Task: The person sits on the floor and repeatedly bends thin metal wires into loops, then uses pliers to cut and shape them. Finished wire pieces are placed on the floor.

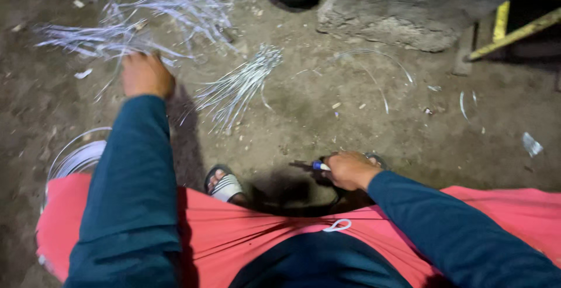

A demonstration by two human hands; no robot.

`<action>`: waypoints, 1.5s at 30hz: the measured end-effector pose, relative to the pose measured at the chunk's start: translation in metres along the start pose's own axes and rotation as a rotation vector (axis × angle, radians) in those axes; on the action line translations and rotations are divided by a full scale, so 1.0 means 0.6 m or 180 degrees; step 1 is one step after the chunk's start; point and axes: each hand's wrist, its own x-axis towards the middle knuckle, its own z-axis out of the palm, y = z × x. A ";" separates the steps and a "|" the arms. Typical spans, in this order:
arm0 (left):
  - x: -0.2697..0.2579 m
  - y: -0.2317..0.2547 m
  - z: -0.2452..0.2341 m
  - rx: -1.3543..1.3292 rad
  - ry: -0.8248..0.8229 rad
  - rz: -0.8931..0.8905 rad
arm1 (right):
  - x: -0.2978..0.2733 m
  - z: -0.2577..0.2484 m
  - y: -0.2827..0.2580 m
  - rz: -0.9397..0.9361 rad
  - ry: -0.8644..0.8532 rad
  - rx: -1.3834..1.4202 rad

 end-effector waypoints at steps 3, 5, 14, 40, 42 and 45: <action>-0.033 0.051 0.063 0.0216 -0.1470 0.0254 | 0.059 0.054 0.036 0.0036 -0.0173 -0.0271; -0.048 0.096 0.087 0.0590 -0.2093 0.0529 | 0.104 0.092 0.052 0.0287 -0.0116 -0.0322; -0.109 0.221 0.115 -0.0367 -0.1946 0.1225 | 0.160 0.181 0.107 0.0332 0.0640 -0.0276; -0.073 0.281 0.200 -0.1578 -0.0835 -0.0057 | 0.238 0.156 0.487 0.2550 0.2446 0.2308; -0.065 0.294 0.208 -0.1502 -0.0817 0.0054 | 0.232 0.149 0.481 0.2266 0.2430 0.2243; -0.051 0.317 0.224 -0.1412 -0.0881 0.0195 | 0.219 0.136 0.471 0.1833 0.2461 0.1940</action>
